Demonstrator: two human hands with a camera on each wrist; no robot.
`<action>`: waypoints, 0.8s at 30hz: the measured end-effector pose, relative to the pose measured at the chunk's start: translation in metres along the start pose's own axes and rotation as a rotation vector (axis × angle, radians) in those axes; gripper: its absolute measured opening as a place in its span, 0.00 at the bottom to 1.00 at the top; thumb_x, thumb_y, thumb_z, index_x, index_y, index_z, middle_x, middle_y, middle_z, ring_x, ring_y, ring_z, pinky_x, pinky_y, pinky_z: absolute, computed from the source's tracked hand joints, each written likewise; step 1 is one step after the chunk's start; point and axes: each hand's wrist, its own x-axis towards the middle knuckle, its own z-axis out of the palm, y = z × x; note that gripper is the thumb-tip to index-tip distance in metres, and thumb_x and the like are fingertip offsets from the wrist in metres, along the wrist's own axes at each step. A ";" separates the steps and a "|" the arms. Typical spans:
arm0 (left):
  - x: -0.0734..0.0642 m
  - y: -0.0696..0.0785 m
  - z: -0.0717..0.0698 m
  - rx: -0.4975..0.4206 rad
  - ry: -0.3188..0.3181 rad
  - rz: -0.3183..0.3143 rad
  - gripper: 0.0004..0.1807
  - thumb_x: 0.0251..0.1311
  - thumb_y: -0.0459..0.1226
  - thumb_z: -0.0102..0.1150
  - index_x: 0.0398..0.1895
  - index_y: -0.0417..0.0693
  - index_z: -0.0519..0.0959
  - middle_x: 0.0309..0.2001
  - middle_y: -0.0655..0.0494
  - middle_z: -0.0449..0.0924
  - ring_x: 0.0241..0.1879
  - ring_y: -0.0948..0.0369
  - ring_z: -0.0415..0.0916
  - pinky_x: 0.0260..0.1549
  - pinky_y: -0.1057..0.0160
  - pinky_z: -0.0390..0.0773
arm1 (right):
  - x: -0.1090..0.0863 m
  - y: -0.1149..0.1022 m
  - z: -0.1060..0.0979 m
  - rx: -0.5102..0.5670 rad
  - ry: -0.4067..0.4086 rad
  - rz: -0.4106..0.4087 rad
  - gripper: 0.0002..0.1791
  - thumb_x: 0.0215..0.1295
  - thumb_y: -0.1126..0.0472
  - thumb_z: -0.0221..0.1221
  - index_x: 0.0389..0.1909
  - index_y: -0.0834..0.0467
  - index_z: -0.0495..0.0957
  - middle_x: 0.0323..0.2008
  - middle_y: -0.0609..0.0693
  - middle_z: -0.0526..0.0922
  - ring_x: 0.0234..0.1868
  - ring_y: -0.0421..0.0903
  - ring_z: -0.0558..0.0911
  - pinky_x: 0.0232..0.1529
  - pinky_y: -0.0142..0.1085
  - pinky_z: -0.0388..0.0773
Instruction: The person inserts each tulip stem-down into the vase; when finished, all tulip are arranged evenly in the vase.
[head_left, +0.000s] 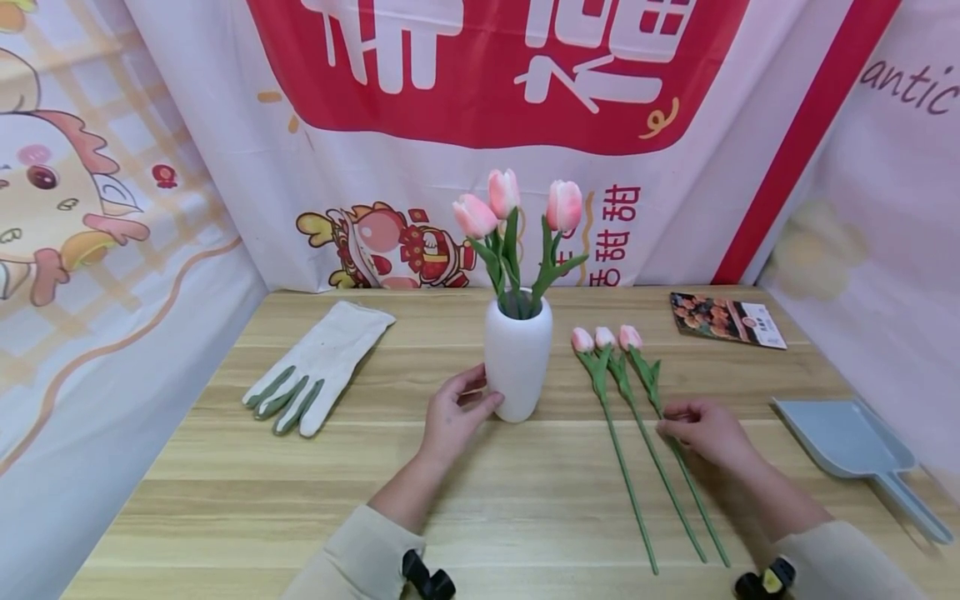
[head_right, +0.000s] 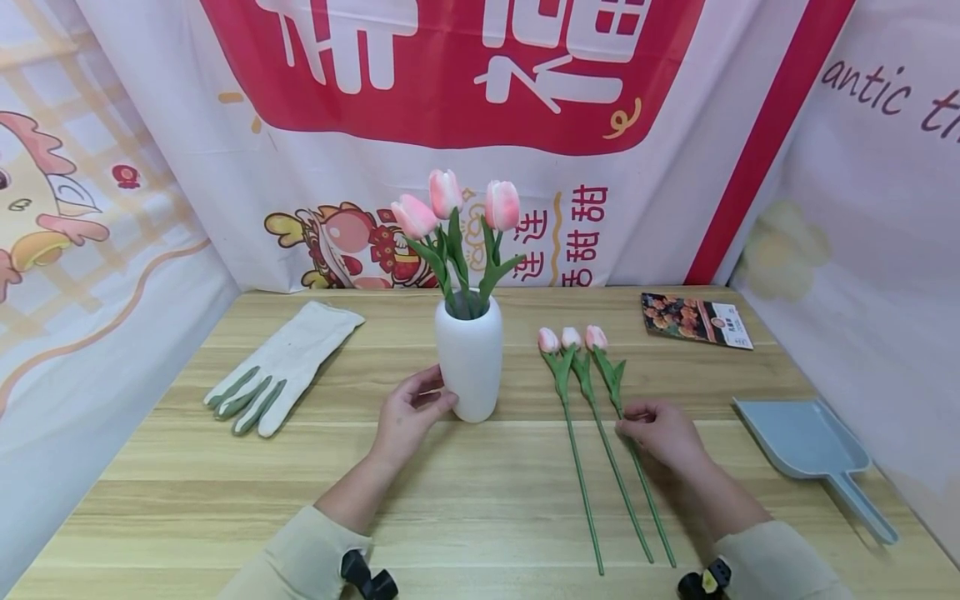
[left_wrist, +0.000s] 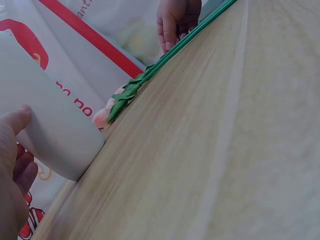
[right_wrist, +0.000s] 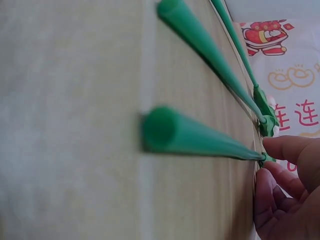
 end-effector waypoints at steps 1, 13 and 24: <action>0.000 0.000 0.000 0.000 0.001 0.000 0.27 0.54 0.33 0.71 0.58 0.39 0.77 0.56 0.42 0.80 0.56 0.47 0.77 0.57 0.51 0.80 | 0.000 -0.001 0.001 -0.005 0.000 0.001 0.27 0.63 0.51 0.64 0.56 0.64 0.75 0.42 0.56 0.80 0.36 0.47 0.76 0.32 0.34 0.79; 0.000 0.000 0.000 0.003 0.005 -0.002 0.27 0.54 0.32 0.71 0.58 0.39 0.77 0.55 0.42 0.80 0.55 0.47 0.78 0.57 0.51 0.81 | 0.002 -0.004 0.002 -0.126 0.054 -0.014 0.22 0.62 0.54 0.62 0.51 0.65 0.77 0.43 0.61 0.81 0.40 0.51 0.77 0.34 0.35 0.74; -0.001 0.000 0.000 -0.011 0.008 -0.005 0.26 0.54 0.33 0.70 0.58 0.39 0.77 0.56 0.43 0.80 0.55 0.47 0.78 0.57 0.51 0.81 | -0.001 -0.002 -0.005 0.063 0.034 0.031 0.25 0.65 0.55 0.60 0.57 0.68 0.74 0.41 0.58 0.80 0.35 0.46 0.77 0.30 0.34 0.79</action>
